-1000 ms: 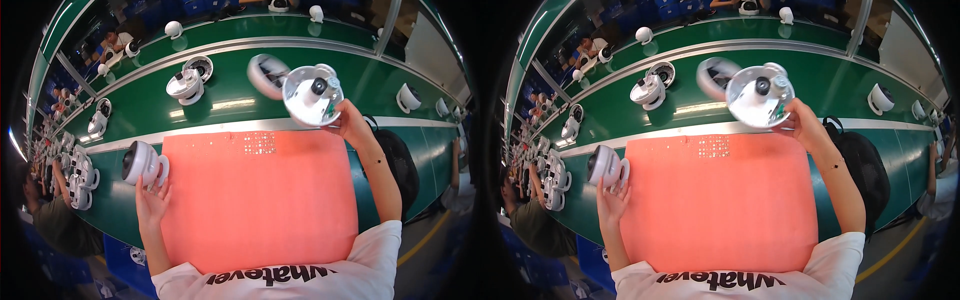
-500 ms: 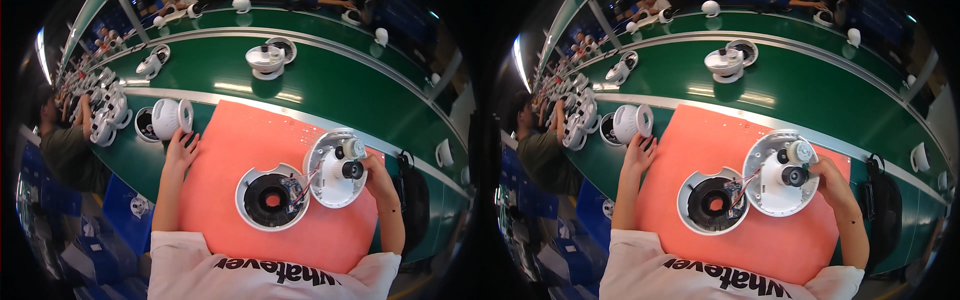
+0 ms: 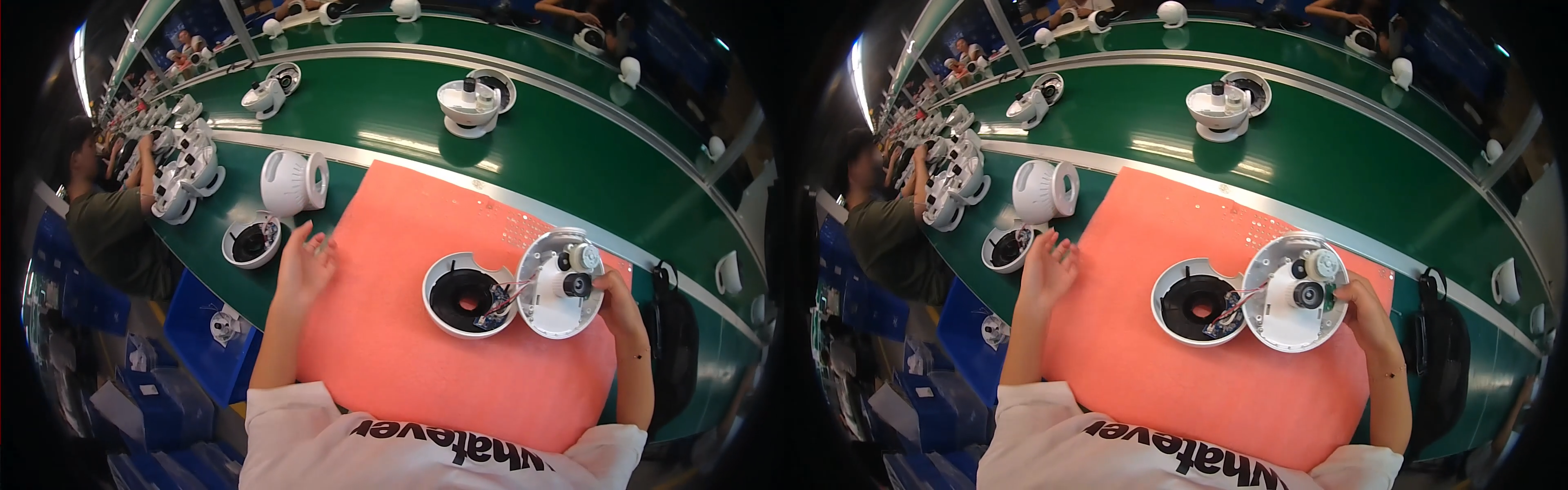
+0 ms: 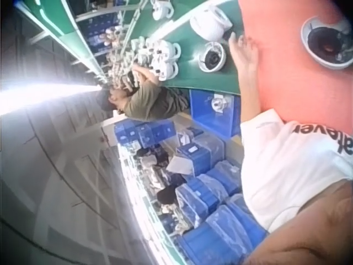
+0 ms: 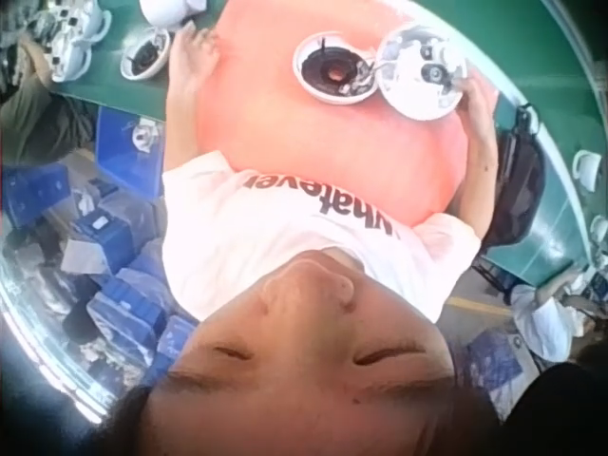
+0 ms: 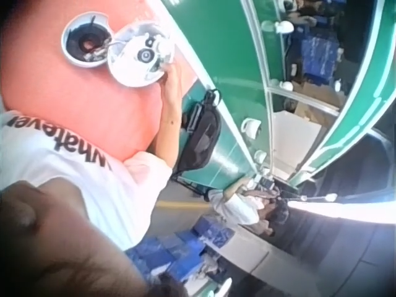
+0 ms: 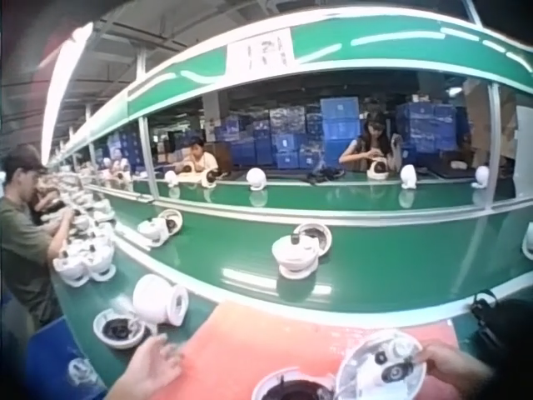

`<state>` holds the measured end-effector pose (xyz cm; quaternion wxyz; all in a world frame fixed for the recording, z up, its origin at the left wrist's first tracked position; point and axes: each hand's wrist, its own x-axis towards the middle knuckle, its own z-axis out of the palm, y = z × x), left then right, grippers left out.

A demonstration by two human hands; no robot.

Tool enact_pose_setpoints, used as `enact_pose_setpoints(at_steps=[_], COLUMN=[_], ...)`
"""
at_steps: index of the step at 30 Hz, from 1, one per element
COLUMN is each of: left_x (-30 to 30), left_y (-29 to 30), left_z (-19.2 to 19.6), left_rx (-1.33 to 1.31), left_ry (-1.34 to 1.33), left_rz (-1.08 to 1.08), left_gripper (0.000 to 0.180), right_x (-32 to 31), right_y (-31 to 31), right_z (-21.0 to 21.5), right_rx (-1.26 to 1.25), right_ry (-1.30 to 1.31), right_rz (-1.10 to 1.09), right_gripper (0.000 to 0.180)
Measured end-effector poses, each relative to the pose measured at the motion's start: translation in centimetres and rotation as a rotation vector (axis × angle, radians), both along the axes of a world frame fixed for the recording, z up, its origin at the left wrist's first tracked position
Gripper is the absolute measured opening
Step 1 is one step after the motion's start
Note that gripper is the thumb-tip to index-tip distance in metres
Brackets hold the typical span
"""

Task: Assembling the internal and external housing components of dome-style security cameras on a production line.

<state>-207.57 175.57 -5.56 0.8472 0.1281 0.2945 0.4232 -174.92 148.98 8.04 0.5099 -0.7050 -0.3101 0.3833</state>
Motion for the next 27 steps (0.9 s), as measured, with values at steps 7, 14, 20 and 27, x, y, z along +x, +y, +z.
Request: enact_pose_setpoints(at_steps=[7,14,20,27], left_x=[4.7,4.2,3.2,0.8], left_y=[-14.3,-14.8,-13.4,-15.3], left_z=[3.7,-1.0,-0.5,4.1], left_rx=[0.278,-0.034,0.029,-0.023], left_ry=[-0.156,-0.578,-0.659,-0.507], left_rz=[-0.521,-0.768,-0.56,-0.599], left_gripper=[0.051,0.077,0.075,0.075], right_x=[-2.4,-4.7,-2.2,-12.8], right_y=[1.7,1.3,-0.1,0.2], right_z=[2.9,3.2,0.4,2.2], right_rx=[-0.047,-0.068,-0.415,0.448], right_ry=[-0.109,-0.15,-0.222,-1.084], right_rz=[0.139,0.312,0.165,0.068], right_gripper=[0.047,0.035,0.033,0.046])
